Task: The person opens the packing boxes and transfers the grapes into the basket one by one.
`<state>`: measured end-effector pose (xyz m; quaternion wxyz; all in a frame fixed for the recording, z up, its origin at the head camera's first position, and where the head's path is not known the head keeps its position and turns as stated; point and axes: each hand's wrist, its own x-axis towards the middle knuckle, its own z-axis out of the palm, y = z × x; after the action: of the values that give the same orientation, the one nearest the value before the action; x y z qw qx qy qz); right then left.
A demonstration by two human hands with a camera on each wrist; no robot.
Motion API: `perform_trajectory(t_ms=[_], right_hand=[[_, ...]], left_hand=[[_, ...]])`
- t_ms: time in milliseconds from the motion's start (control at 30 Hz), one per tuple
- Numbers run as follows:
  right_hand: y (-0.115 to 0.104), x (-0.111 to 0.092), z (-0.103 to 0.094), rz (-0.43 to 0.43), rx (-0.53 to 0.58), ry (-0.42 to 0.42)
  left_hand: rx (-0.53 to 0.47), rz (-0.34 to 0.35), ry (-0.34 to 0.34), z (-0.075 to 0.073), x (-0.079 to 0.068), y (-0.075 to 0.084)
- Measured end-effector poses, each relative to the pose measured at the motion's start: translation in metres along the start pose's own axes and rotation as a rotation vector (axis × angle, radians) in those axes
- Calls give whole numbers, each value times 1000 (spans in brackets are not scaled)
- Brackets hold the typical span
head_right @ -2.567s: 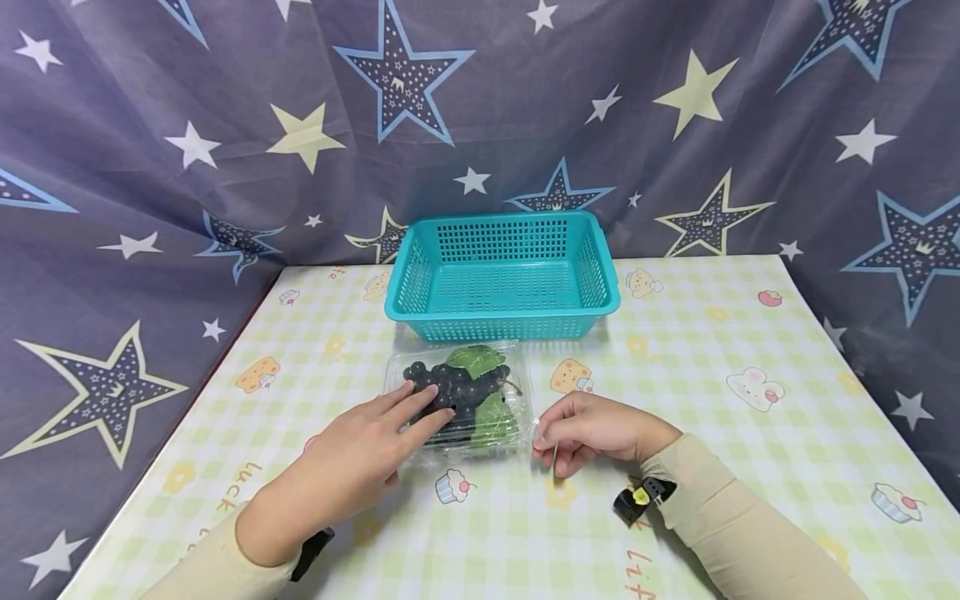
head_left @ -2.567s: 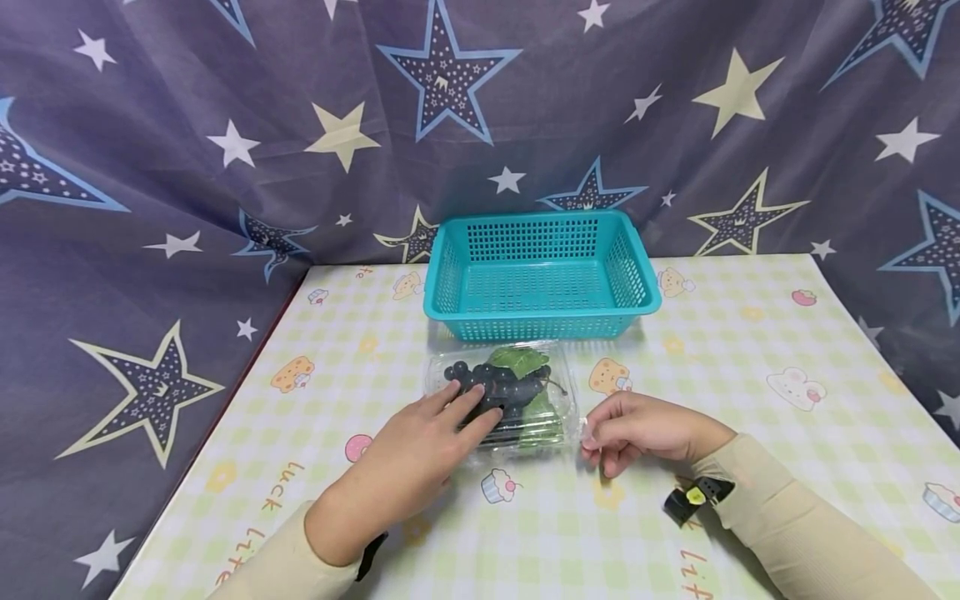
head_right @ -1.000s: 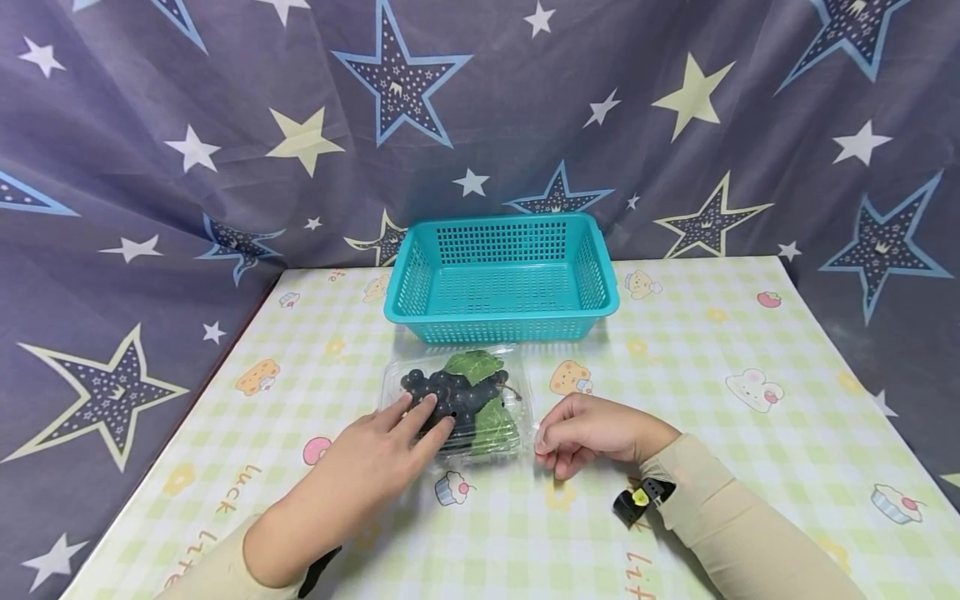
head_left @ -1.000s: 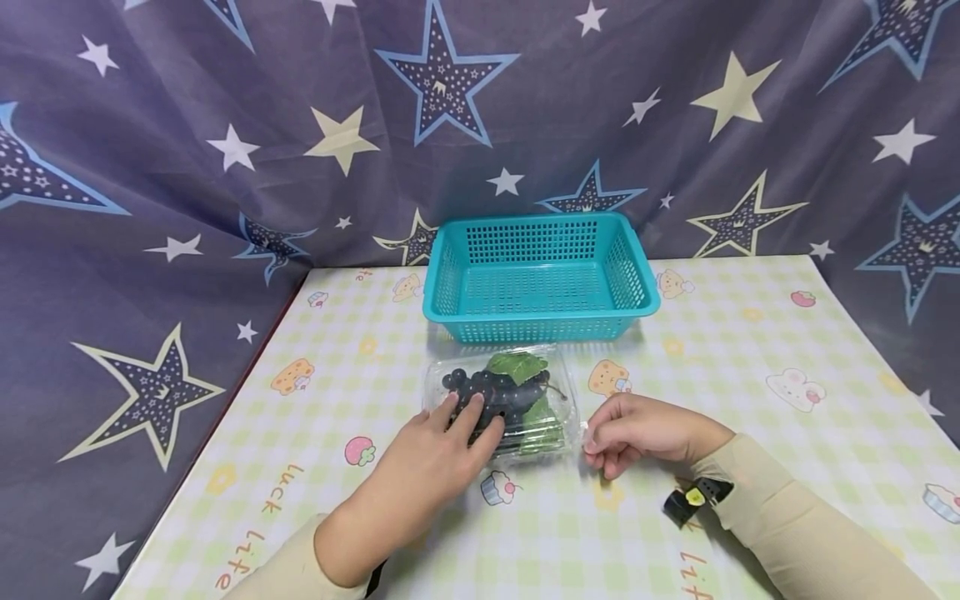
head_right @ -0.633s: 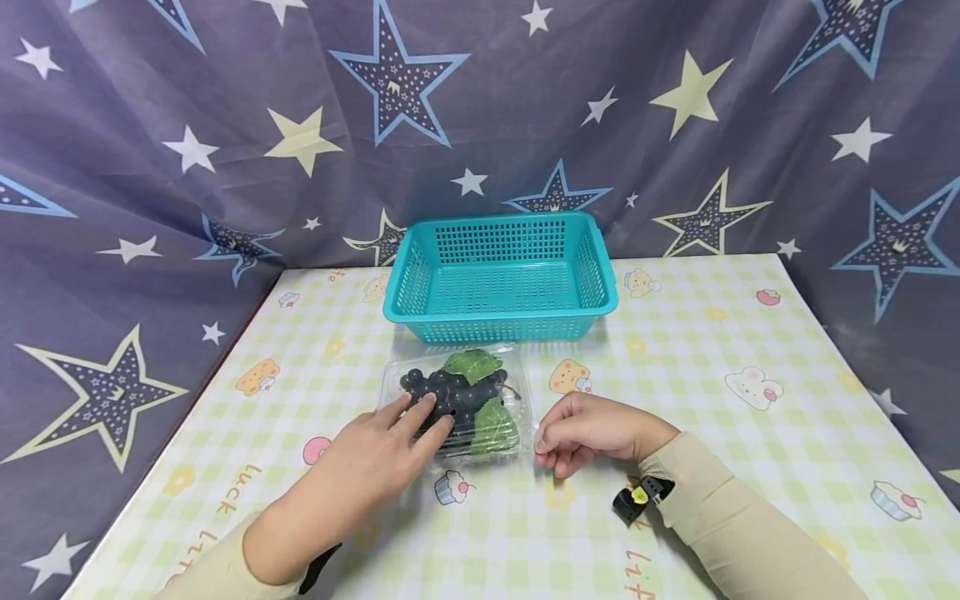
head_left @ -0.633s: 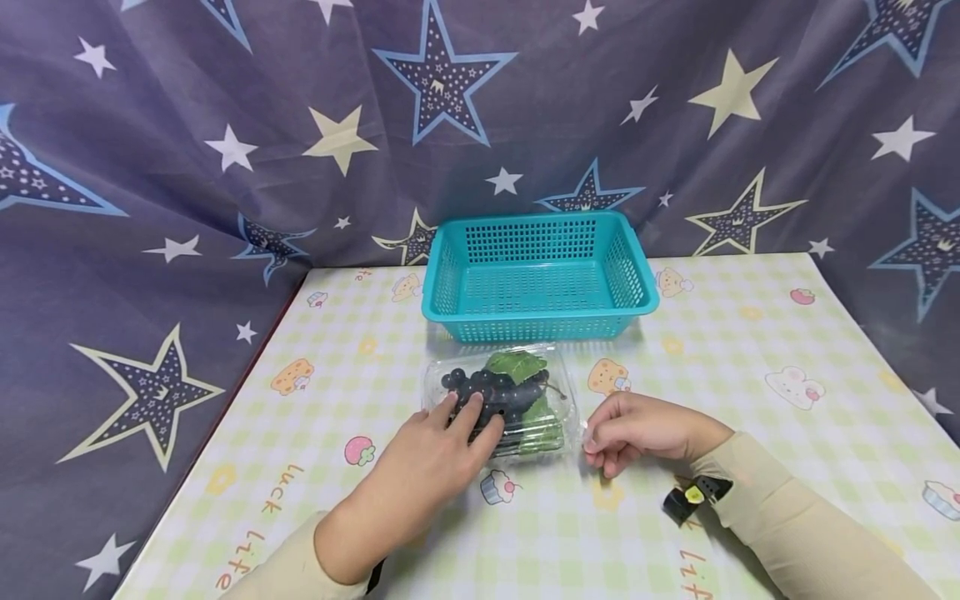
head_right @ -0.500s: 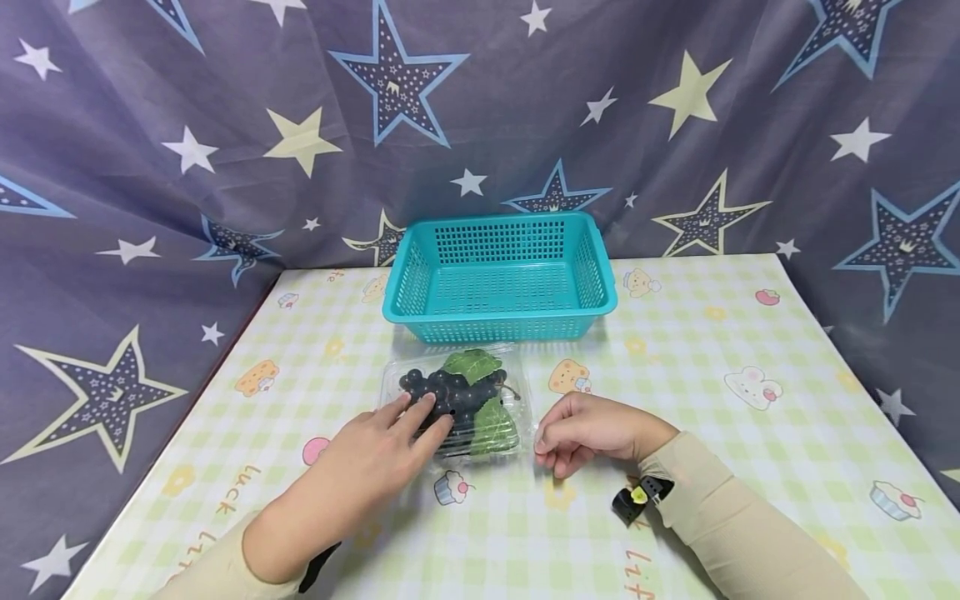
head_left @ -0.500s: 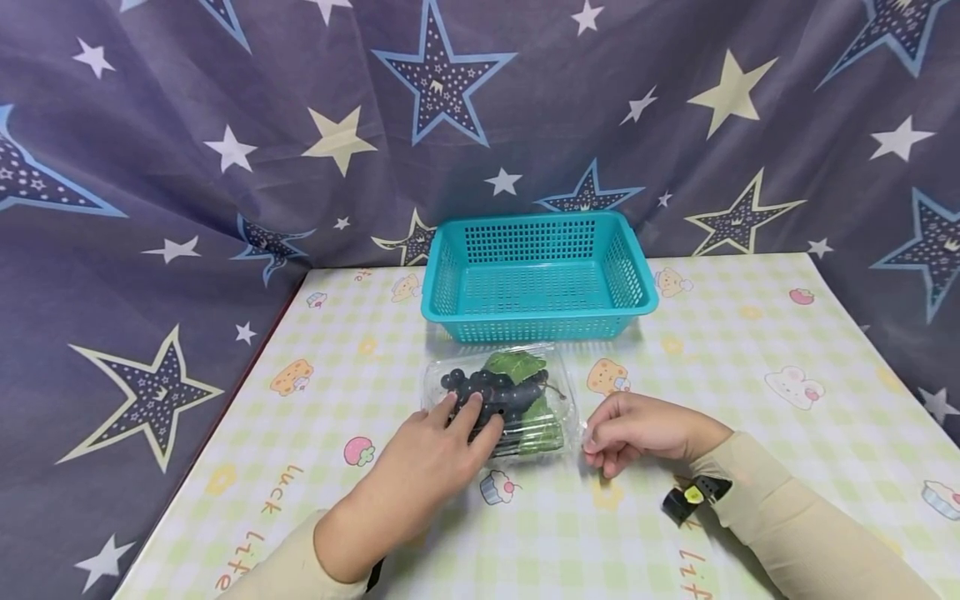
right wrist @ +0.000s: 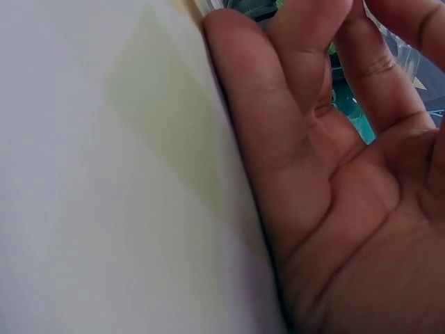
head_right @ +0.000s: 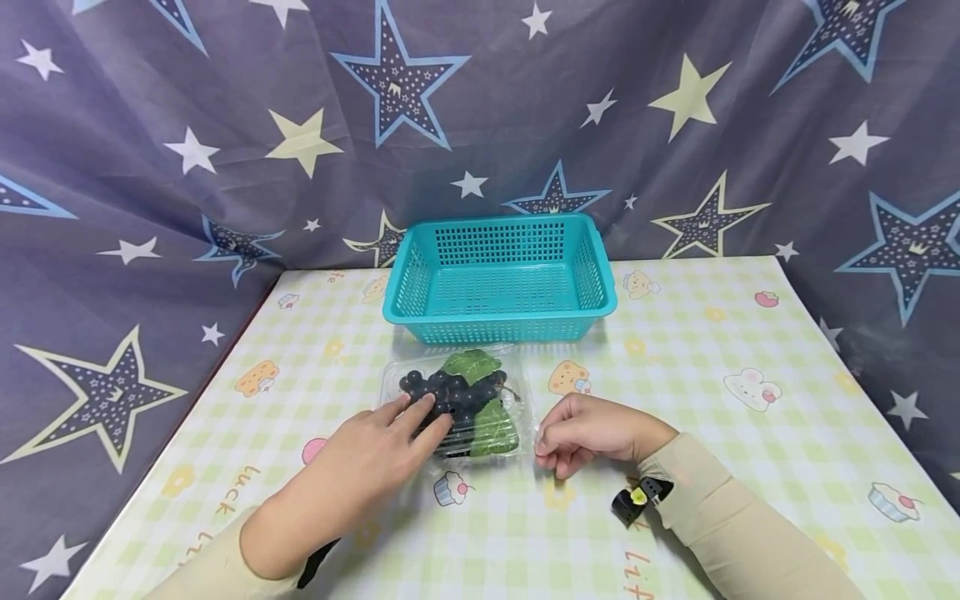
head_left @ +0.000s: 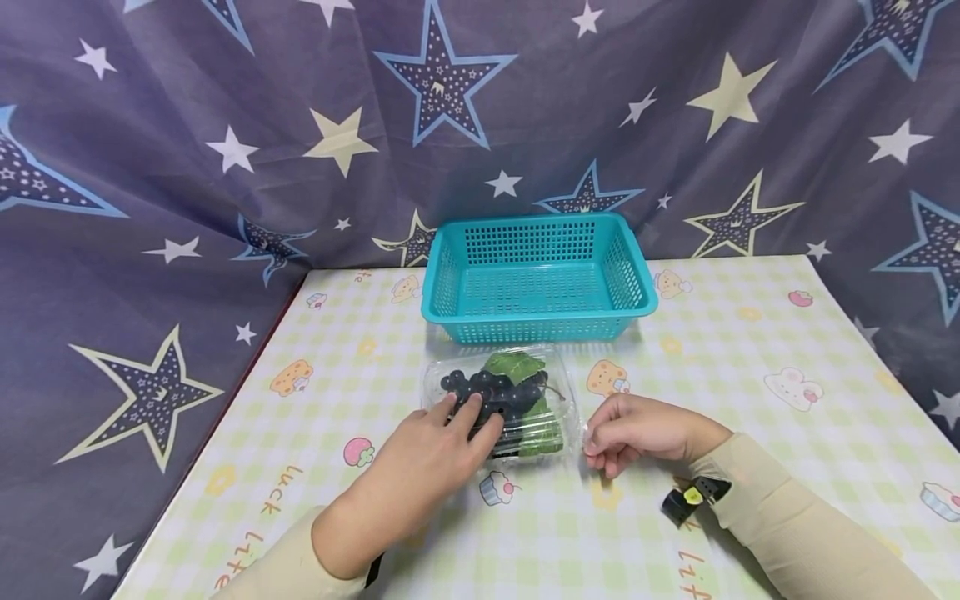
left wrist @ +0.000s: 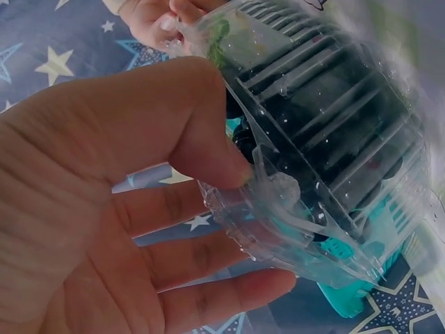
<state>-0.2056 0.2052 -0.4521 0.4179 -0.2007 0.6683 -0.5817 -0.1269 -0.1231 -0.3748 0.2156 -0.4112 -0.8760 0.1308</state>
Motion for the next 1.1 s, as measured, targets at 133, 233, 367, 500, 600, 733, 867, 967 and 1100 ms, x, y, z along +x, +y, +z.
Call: perform_trajectory(t_ms=[133, 233, 367, 500, 600, 733, 867, 967, 1100], right_hand=[[0, 0, 0, 0, -5, -1], [0, 0, 0, 1, -5, 1], [0, 0, 0, 1, -4, 0], [1, 1, -1, -2, -3, -7], [1, 1, -2, -6, -6, -10], [1, 1, -3, -9, -13, -10], [1, 2, -3, -9, -12, -12], [2, 2, -3, -4, -11, -13], [1, 3, -2, 1, -15, -14]], left_hand=[[9, 0, 18, 0, 0, -2], [10, 4, 23, 0, 1, -3], [2, 10, 12, -2, 2, -5], [-11, 11, 12, -3, 3, -7], [-16, 11, 20, -4, 4, -7], [-18, 10, 30, -4, 4, -8], [-28, -2, 41, -2, 3, -8], [-43, -17, 40, -1, 1, -7], [-63, -39, 16, 0, -1, -6]])
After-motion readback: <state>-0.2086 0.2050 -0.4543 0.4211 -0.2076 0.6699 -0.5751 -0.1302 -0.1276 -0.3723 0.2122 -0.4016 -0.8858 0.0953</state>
